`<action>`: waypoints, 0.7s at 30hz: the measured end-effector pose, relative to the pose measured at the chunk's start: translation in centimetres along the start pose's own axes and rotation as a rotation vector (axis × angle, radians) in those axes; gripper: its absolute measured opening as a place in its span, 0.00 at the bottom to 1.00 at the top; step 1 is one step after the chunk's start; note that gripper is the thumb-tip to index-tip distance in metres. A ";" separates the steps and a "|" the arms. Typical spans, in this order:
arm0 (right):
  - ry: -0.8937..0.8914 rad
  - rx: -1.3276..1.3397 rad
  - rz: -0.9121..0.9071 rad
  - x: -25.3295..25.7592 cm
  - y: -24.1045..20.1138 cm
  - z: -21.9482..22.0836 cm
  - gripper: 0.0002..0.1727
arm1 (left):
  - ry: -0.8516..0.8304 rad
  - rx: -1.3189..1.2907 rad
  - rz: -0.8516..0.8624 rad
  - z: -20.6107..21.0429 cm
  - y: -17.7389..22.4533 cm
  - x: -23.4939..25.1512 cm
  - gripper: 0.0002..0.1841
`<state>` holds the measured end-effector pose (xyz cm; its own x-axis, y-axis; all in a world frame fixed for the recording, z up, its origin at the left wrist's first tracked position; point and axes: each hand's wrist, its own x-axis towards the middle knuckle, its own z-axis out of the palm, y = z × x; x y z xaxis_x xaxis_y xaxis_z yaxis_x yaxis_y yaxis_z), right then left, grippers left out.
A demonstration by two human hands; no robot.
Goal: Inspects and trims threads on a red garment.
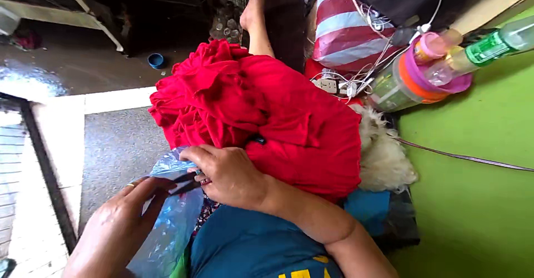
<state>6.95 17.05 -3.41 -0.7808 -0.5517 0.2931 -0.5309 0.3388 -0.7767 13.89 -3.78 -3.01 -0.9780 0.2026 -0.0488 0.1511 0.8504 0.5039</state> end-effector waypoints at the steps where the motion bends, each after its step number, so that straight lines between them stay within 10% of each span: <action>1: 0.013 -0.009 -0.040 -0.4 0.2 0.0 0.21 | 0.022 0.002 -0.019 0.2 -0.2 0.2 0.16; 5: 0.146 -0.183 -0.009 -2.3 1.4 -4.5 0.16 | 0.049 -0.017 -0.017 0.5 -0.3 0.3 0.18; 11: -0.001 -0.538 0.543 -8.1 4.4 -12.4 0.24 | 0.152 -0.175 0.183 1.8 0.5 1.9 0.18; 21: 0.516 -0.685 0.190 -6.0 5.6 -14.1 0.15 | 0.513 -0.300 0.083 2.9 3.8 8.2 0.17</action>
<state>4.03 32.95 -1.66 -0.8396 -0.0827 0.5369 -0.3286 0.8644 -0.3807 6.87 2.52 -3.94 -0.9204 -0.0609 0.3863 0.2562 0.6523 0.7133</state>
